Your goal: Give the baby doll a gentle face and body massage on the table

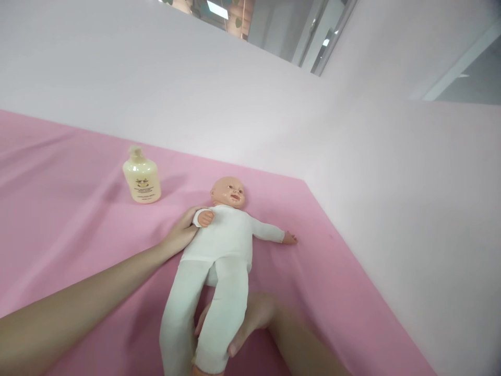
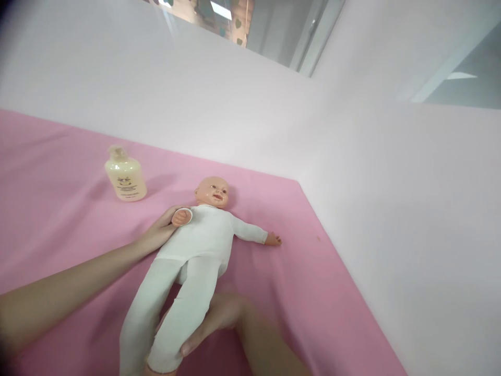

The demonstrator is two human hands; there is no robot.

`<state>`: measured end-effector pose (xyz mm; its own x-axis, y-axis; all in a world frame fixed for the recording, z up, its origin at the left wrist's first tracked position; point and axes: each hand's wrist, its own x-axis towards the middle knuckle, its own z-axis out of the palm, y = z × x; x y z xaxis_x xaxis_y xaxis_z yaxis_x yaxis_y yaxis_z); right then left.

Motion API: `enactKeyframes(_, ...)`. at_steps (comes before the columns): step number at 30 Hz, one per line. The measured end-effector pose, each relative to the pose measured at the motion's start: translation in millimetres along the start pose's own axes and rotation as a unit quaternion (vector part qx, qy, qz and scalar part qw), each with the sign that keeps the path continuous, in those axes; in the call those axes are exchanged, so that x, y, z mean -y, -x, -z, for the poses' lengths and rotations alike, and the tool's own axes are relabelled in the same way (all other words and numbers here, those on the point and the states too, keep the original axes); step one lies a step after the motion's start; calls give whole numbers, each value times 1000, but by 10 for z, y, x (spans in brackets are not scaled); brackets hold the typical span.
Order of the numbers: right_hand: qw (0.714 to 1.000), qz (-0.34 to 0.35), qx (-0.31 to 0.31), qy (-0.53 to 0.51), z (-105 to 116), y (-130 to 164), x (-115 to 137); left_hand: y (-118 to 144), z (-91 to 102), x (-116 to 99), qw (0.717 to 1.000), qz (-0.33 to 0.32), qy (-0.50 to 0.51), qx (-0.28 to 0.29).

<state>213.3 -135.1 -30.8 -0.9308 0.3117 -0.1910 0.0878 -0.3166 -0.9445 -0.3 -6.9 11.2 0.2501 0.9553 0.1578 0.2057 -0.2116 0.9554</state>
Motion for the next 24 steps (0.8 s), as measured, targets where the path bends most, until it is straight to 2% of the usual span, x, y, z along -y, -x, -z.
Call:
enactKeyframes(3,999,-17,13,-34,-6,16,34,4,-2,-3,1000,0,1,2)
enactKeyframes(9,999,-38,5,-34,-1,35,34,-2,-6,15,1000,-11,3,0)
enactKeyframes(17,999,-5,10,-31,4,11,-20,-6,1,50,1000,-17,0,-1)
enactKeyframes(24,999,-9,14,-48,19,34,-48,-25,-9,75,1000,-17,0,-4)
